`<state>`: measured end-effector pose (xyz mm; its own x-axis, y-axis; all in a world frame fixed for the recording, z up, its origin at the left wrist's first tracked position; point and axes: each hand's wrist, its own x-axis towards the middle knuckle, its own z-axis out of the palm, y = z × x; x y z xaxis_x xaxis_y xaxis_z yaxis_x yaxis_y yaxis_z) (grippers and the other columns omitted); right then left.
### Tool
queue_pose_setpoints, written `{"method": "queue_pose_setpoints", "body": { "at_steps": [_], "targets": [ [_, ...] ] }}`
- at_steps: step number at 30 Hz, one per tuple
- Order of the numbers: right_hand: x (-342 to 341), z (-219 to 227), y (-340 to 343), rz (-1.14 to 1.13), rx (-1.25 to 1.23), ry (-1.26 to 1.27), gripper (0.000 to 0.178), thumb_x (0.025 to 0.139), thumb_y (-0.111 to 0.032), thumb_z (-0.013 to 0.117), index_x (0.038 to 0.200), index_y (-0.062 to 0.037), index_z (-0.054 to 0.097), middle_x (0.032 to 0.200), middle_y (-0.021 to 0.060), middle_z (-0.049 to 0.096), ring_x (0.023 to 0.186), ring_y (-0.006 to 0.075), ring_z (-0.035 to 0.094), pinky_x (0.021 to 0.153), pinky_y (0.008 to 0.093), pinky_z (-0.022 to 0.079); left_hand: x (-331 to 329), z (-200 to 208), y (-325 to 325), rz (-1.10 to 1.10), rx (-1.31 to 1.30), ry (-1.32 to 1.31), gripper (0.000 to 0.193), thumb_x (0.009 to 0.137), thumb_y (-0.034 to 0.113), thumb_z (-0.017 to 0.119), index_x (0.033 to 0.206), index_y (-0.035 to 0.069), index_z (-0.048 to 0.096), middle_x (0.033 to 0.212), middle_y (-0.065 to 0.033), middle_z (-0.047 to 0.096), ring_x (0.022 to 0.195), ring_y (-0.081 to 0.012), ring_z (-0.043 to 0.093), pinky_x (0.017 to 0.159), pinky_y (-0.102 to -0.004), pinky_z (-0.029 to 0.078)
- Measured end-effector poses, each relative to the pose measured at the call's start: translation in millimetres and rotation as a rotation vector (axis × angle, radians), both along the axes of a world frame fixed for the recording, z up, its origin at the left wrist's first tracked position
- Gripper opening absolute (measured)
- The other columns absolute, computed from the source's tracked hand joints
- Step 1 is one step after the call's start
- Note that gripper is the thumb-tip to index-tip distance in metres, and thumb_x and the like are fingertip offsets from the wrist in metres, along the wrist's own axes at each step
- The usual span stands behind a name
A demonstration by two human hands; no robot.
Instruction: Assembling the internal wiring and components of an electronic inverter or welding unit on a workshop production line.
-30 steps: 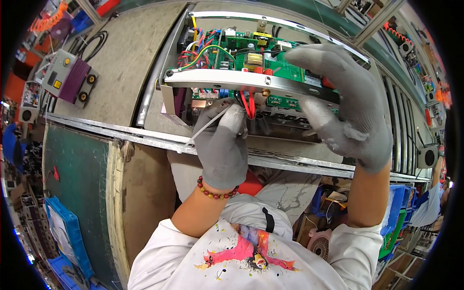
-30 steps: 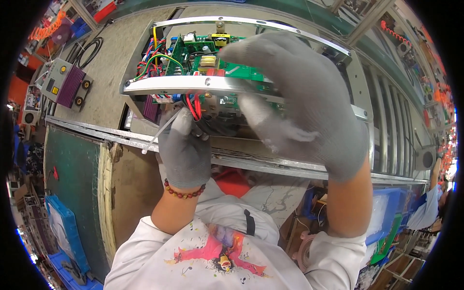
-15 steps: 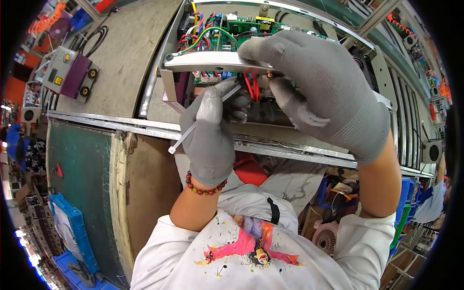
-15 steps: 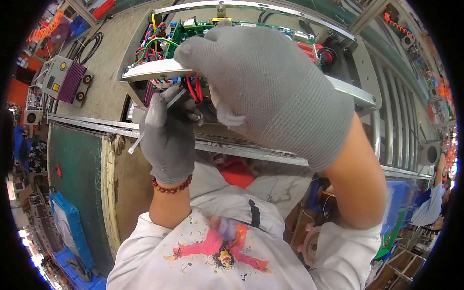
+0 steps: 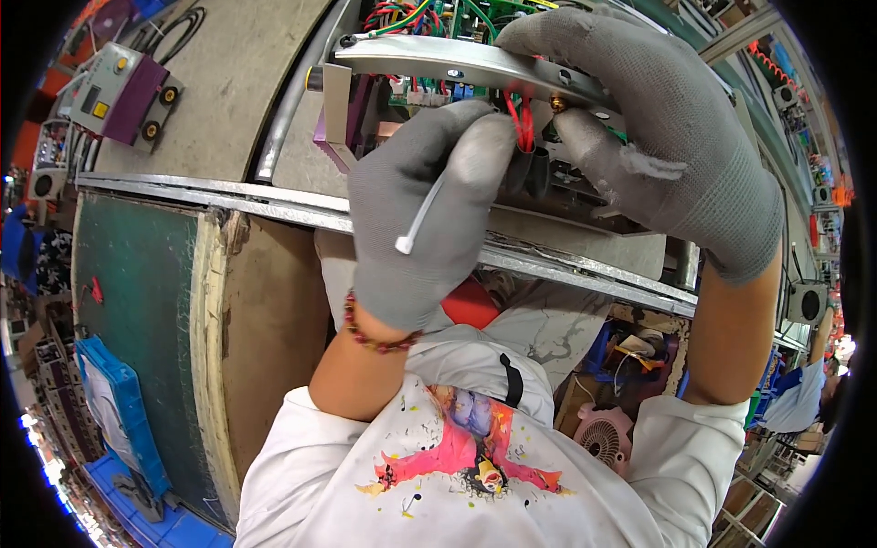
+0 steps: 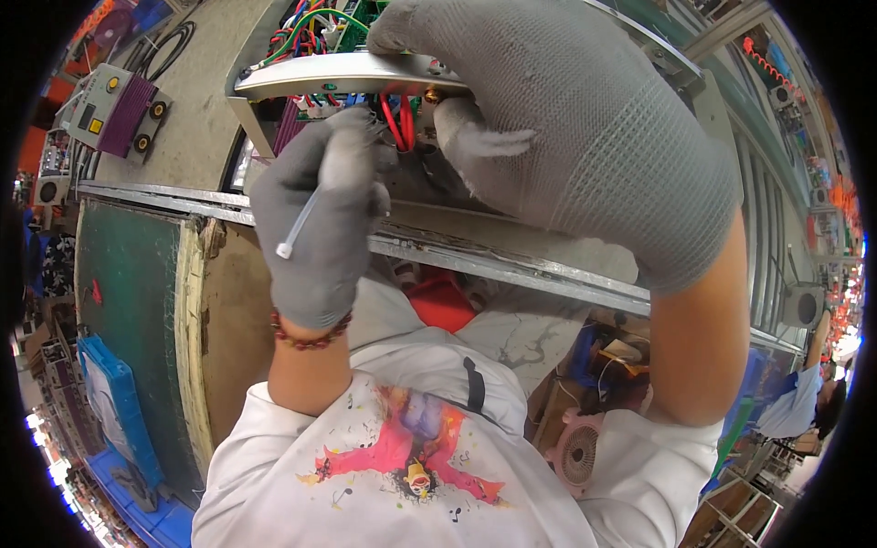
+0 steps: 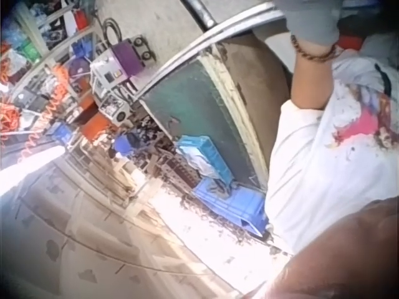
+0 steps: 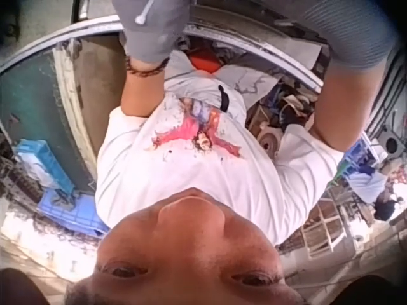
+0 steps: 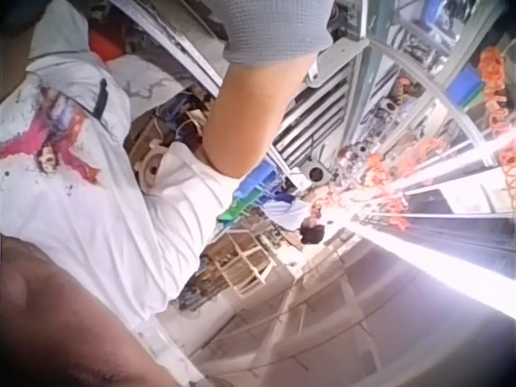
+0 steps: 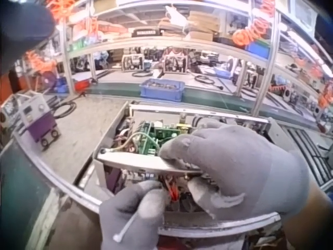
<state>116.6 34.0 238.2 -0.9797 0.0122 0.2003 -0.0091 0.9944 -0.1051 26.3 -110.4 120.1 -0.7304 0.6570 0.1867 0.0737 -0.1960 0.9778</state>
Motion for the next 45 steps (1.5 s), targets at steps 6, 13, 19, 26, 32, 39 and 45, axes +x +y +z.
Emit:
{"method": "queue_pose_setpoints", "body": {
  "at_steps": [6,13,19,26,32,39,45],
  "targets": [
    [0.7,14.0,-3.0,-0.078,-0.156,-0.124,0.033,0.076,-0.007,0.060,0.108,0.0019,0.063,0.085,0.0183,0.064,0.076,0.0364,0.064,0.071,0.0426,0.052,-9.8,-5.0,-1.4,0.176,0.150,0.375,0.030,0.102,0.022,0.057,0.115,-0.003,0.066,0.089,-0.0084,0.066,0.068,-0.0095,0.057,0.063,-0.0250,0.048],
    [0.5,13.2,2.0,-0.085,-0.160,-0.150,0.030,0.075,-0.008,0.060,0.102,0.0023,0.064,0.081,0.0181,0.063,0.072,0.0347,0.062,0.067,0.0422,0.051,5.6,-24.2,23.2,0.309,0.370,0.221,0.017,0.096,0.010,0.067,0.109,-0.002,0.065,0.096,-0.0115,0.070,0.079,-0.0127,0.068,0.070,-0.0245,0.055],
    [-0.7,31.8,-15.4,-0.084,-0.060,-0.228,0.036,0.077,-0.011,0.062,0.109,0.0053,0.062,0.082,0.0199,0.064,0.073,0.0340,0.064,0.068,0.0432,0.052,6.9,-17.9,34.0,0.359,0.357,0.312,0.030,0.091,0.006,0.071,0.118,-0.003,0.059,0.098,-0.0126,0.071,0.083,-0.0137,0.068,0.074,-0.0263,0.056],
    [6.2,26.6,6.6,-0.119,-0.524,-0.213,0.044,0.084,-0.018,0.064,0.121,0.0052,0.060,0.095,0.0136,0.067,0.084,0.0220,0.064,0.073,0.0338,0.052,1.0,8.8,-16.3,-0.094,0.156,0.489,0.035,0.082,-0.001,0.064,0.116,-0.003,0.055,0.108,-0.0177,0.065,0.087,-0.0199,0.066,0.091,-0.0356,0.055],
    [-13.6,15.4,31.4,0.237,-0.610,0.082,0.050,0.087,-0.024,0.064,0.128,0.0036,0.059,0.107,0.0123,0.065,0.093,0.0195,0.061,0.078,0.0312,0.050,20.5,28.2,-4.9,0.097,-0.137,0.776,0.027,0.080,0.008,0.078,0.102,0.000,0.064,0.091,-0.0099,0.068,0.081,-0.0157,0.067,0.076,-0.0285,0.055],
    [5.1,65.2,1.9,-0.215,-0.225,-0.501,0.042,0.088,-0.025,0.055,0.118,0.0039,0.060,0.103,0.0213,0.068,0.097,0.0320,0.067,0.084,0.0393,0.054,8.2,17.0,-7.9,0.196,-0.035,0.580,0.013,0.091,0.001,0.065,0.103,0.002,0.065,0.095,-0.0139,0.070,0.083,-0.0237,0.070,0.077,-0.0312,0.055],
    [11.5,58.6,3.8,-0.150,-0.192,-0.502,0.033,0.093,-0.028,0.057,0.110,0.0002,0.062,0.094,0.0163,0.070,0.091,0.0300,0.070,0.078,0.0362,0.059,3.5,14.1,-3.3,0.378,0.019,0.821,0.011,0.091,-0.002,0.066,0.102,0.000,0.066,0.095,-0.0120,0.070,0.084,-0.0191,0.069,0.076,-0.0283,0.055]
  ]
}}
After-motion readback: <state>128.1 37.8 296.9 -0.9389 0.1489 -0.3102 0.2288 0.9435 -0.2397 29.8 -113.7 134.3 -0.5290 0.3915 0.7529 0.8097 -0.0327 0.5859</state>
